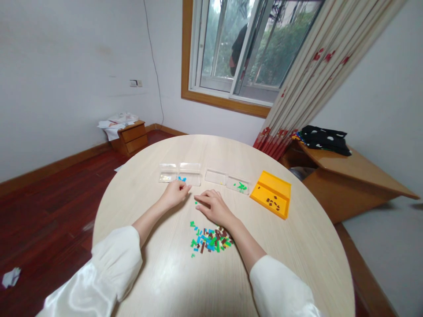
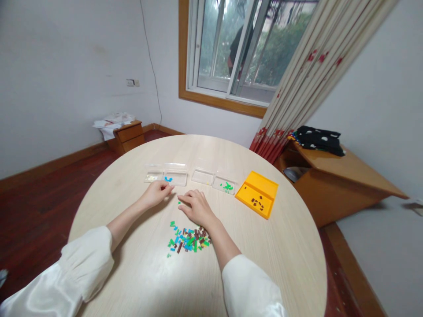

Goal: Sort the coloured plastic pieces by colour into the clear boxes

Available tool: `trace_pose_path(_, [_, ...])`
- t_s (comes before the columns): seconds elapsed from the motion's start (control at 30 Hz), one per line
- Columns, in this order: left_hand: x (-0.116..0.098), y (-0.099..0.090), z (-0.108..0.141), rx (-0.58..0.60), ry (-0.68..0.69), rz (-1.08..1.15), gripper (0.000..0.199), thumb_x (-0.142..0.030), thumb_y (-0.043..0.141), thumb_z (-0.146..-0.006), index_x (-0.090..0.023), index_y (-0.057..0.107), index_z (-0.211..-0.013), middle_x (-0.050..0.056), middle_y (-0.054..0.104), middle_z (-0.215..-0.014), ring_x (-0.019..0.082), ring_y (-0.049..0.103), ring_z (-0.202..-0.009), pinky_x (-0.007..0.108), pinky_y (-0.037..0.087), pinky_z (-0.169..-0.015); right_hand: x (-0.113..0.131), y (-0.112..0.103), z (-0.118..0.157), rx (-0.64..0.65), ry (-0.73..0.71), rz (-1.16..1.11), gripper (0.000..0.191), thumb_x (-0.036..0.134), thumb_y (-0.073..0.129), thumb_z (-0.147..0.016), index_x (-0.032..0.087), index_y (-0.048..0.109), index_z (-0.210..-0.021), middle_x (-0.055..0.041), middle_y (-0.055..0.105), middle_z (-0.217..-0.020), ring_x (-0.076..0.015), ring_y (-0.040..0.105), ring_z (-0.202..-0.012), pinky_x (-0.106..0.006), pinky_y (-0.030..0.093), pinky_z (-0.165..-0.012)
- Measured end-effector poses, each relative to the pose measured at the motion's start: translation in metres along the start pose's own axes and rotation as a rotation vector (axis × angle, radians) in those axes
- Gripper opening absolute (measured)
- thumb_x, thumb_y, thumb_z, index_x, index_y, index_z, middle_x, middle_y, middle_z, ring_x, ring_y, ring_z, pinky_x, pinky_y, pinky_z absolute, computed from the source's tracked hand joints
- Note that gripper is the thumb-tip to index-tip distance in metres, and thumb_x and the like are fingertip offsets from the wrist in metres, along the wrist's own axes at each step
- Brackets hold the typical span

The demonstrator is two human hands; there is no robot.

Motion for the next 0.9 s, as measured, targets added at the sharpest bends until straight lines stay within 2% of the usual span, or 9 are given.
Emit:
trace_pose_path(0.13, [0.002, -0.005, -0.001, -0.032, -0.049, 0.023, 0.037, -0.033, 0.043, -0.073, -0.02, 0.03, -0.042, -0.006, 0.03, -0.043, 0.009, 0.032, -0.045, 0.024, 0.024, -0.05, 0.003, 0.005, -0.003, 0.005, -0.011, -0.015, 0.008, 0.02, 0.061, -0.08, 0.022, 0.068, -0.085, -0.0032, 0.062, -0.087, -0.0177, 0.051, -0.086, -0.032, 0.035, -0.078])
trace_pose_path(0.23, [0.0, -0.001, 0.001, -0.019, -0.037, 0.006, 0.035, -0.031, 0.044, -0.072, -0.02, 0.03, -0.042, -0.005, 0.031, -0.044, 0.01, 0.032, -0.046, 0.024, 0.024, -0.051, 0.002, 0.003, -0.003, -0.01, 0.013, -0.014, 0.009, 0.015, 0.059, -0.081, 0.02, 0.065, -0.077, -0.002, 0.063, -0.081, -0.0168, 0.052, -0.083, -0.032, 0.035, -0.077])
trace_pose_path(0.33, [-0.002, 0.002, 0.002, -0.013, -0.021, -0.005, 0.035, -0.03, 0.044, -0.072, -0.02, 0.029, -0.042, -0.005, 0.029, -0.044, 0.009, 0.031, -0.046, 0.024, 0.024, -0.051, 0.0, -0.001, -0.003, -0.043, 0.035, -0.002, 0.01, 0.014, 0.057, -0.082, 0.02, 0.063, -0.077, -0.0021, 0.064, -0.081, -0.0172, 0.053, -0.082, -0.032, 0.034, -0.076])
trace_pose_path(0.4, [-0.002, 0.002, 0.003, -0.008, -0.012, 0.003, 0.035, -0.031, 0.043, -0.073, -0.02, 0.028, -0.043, -0.005, 0.028, -0.045, 0.009, 0.03, -0.047, 0.024, 0.023, -0.051, -0.003, -0.008, -0.003, -0.094, 0.034, 0.017, 0.01, 0.015, 0.055, -0.083, 0.02, 0.063, -0.078, -0.0027, 0.064, -0.081, -0.0179, 0.053, -0.082, -0.032, 0.034, -0.076])
trace_pose_path(0.47, [-0.004, 0.002, 0.004, 0.026, 0.007, 0.021, 0.035, -0.031, 0.043, -0.074, -0.02, 0.029, -0.044, -0.005, 0.029, -0.045, 0.009, 0.031, -0.047, 0.024, 0.024, -0.051, -0.013, -0.022, -0.001, -0.216, 0.059, 0.062, 0.012, 0.016, 0.053, -0.083, 0.02, 0.063, -0.08, -0.0036, 0.065, -0.082, -0.0189, 0.053, -0.083, -0.032, 0.033, -0.076])
trace_pose_path(0.63, [-0.017, 0.005, 0.011, 0.22, 0.164, 0.032, 0.033, -0.03, 0.048, -0.073, -0.019, 0.034, -0.046, -0.005, 0.033, -0.05, 0.008, 0.031, -0.05, 0.024, 0.026, -0.051, -0.064, -0.071, 0.024, -0.692, 0.333, 0.247, 0.021, 0.026, 0.047, -0.085, 0.018, 0.065, -0.079, -0.0073, 0.067, -0.084, -0.0225, 0.053, -0.085, -0.035, 0.03, -0.078])
trace_pose_path(0.77, [-0.022, 0.011, 0.02, 0.416, 0.208, 0.044, 0.022, -0.027, 0.05, -0.074, -0.014, 0.053, -0.056, -0.002, 0.044, -0.056, 0.009, 0.038, -0.053, 0.024, 0.03, -0.054, -0.098, -0.087, 0.044, -0.816, 0.498, 0.293, 0.027, 0.032, 0.045, -0.085, 0.016, 0.067, -0.083, -0.0095, 0.068, -0.088, -0.0235, 0.053, -0.084, -0.035, 0.029, -0.077])
trace_pose_path(0.83, [-0.021, 0.015, 0.024, 0.524, 0.188, 0.066, 0.018, -0.027, 0.054, -0.072, -0.012, 0.062, -0.068, 0.0, 0.049, -0.061, 0.009, 0.041, -0.056, 0.024, 0.032, -0.054, -0.104, -0.087, 0.047, -0.827, 0.519, 0.282, 0.029, 0.033, 0.044, -0.085, 0.016, 0.067, -0.086, -0.0102, 0.069, -0.091, -0.0238, 0.054, -0.085, -0.035, 0.029, -0.077])
trace_pose_path(0.9, [-0.02, 0.018, 0.028, 0.633, 0.187, 0.066, 0.022, -0.03, 0.061, -0.069, -0.011, 0.066, -0.08, 0.0, 0.051, -0.066, 0.009, 0.043, -0.057, 0.023, 0.033, -0.054, -0.106, -0.086, 0.047, -0.818, 0.52, 0.271, 0.03, 0.034, 0.043, -0.086, 0.015, 0.067, -0.087, -0.0104, 0.069, -0.091, -0.0238, 0.054, -0.085, -0.035, 0.029, -0.077])
Point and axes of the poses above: each hand's wrist, its own z-axis away from the middle knuckle, its own y-axis out of the palm, x = y × z, the point moved 5 cm from there along -z, towards the middle knuckle
